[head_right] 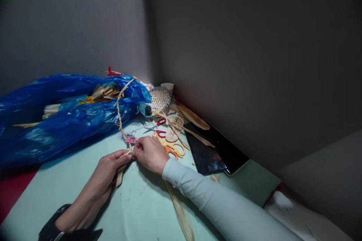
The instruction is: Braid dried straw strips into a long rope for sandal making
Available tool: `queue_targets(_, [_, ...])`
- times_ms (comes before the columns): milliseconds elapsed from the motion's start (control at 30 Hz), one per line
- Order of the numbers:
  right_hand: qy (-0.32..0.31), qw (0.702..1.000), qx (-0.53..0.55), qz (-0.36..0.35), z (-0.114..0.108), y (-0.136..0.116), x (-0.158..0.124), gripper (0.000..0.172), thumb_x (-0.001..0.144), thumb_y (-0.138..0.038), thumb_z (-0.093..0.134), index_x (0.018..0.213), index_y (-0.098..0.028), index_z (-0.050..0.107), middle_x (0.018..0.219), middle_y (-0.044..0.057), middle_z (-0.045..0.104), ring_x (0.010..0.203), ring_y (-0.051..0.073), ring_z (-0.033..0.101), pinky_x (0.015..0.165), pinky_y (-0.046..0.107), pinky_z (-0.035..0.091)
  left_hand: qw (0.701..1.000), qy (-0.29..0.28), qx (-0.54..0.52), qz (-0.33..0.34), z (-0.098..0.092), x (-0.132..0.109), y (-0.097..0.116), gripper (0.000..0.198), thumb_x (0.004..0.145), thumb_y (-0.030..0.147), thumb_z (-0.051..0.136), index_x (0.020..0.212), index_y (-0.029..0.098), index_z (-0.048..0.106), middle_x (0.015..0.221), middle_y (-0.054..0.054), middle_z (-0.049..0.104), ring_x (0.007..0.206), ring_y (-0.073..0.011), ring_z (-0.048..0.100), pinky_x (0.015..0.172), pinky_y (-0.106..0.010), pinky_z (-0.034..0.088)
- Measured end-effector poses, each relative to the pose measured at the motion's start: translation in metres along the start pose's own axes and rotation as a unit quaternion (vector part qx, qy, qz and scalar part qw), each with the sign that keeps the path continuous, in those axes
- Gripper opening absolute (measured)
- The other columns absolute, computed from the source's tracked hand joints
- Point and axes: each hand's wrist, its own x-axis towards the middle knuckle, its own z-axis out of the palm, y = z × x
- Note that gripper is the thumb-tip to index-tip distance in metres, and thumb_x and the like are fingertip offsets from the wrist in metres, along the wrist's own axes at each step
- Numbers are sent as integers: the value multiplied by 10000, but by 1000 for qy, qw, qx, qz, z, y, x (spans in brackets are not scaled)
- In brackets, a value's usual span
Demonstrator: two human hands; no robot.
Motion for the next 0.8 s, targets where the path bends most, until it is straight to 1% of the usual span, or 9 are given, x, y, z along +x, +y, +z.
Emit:
queue_targets(100, [38,994,-99,4,5,-3,-6,148,846,-209,504,784,-156,627,696,44,649,636,143,540,550,263,252,1000,2,14,-16,-3,-1,-1,278,689,382,643,563,169,515,460,87,399,397,-40,250,383,-173,163])
queue_targets(167, [56,986,-159,4,9,-6,-10,176,874,-250,462,864,-152,609,732,72,660,633,166,552,535,283,220,1000,6,13,-26,-3,-3,-1,313,729,411,584,546,180,479,445,94,368,373,-35,171,368,-183,101])
queue_targets(300, [56,976,-209,-10,14,-10,-13,205,890,-252,426,1012,-155,559,758,86,671,625,195,578,522,300,185,999,9,45,4,-1,-7,-2,298,735,419,580,574,178,508,438,86,403,366,-42,205,374,-189,126])
queue_targets(367, [51,978,-204,-22,16,-9,-13,221,888,-236,429,1069,-163,532,759,75,671,636,200,588,526,298,186,996,23,79,28,0,-8,-3,330,750,449,564,564,183,500,419,85,398,364,-51,219,385,-201,137])
queue_targets(433, [46,980,-189,-32,18,-8,-13,248,892,-230,421,1117,-169,504,756,64,668,635,199,588,531,295,190,991,38,113,63,2,-9,-5,339,769,462,546,576,188,500,432,77,421,390,-67,271,412,-210,183])
queue_targets(500, [42,984,-170,-26,21,-8,-13,239,897,-235,411,1107,-161,498,747,64,660,624,194,576,534,293,196,983,44,144,106,3,-10,-7,322,790,454,529,600,195,494,481,61,466,453,-94,362,469,-222,263])
queue_targets(567, [37,989,-145,-10,21,-8,-13,201,893,-237,414,1045,-145,510,739,73,649,622,186,558,539,289,210,972,52,184,136,4,-12,-8,293,811,433,502,623,210,478,522,50,490,521,-126,432,536,-246,320])
queue_targets(667, [26,995,-92,4,19,-10,-12,160,899,-222,403,968,-140,522,738,72,633,637,173,535,554,280,239,946,83,267,161,5,-16,-8,229,831,391,458,670,229,466,571,35,519,574,-166,475,590,-278,347])
queue_targets(800, [13,999,-37,6,15,-10,-9,164,920,-217,390,911,-149,539,736,52,616,650,157,517,567,267,256,900,115,377,183,8,-22,-6,184,864,352,406,742,236,480,666,-10,599,622,-206,536,621,-300,356])
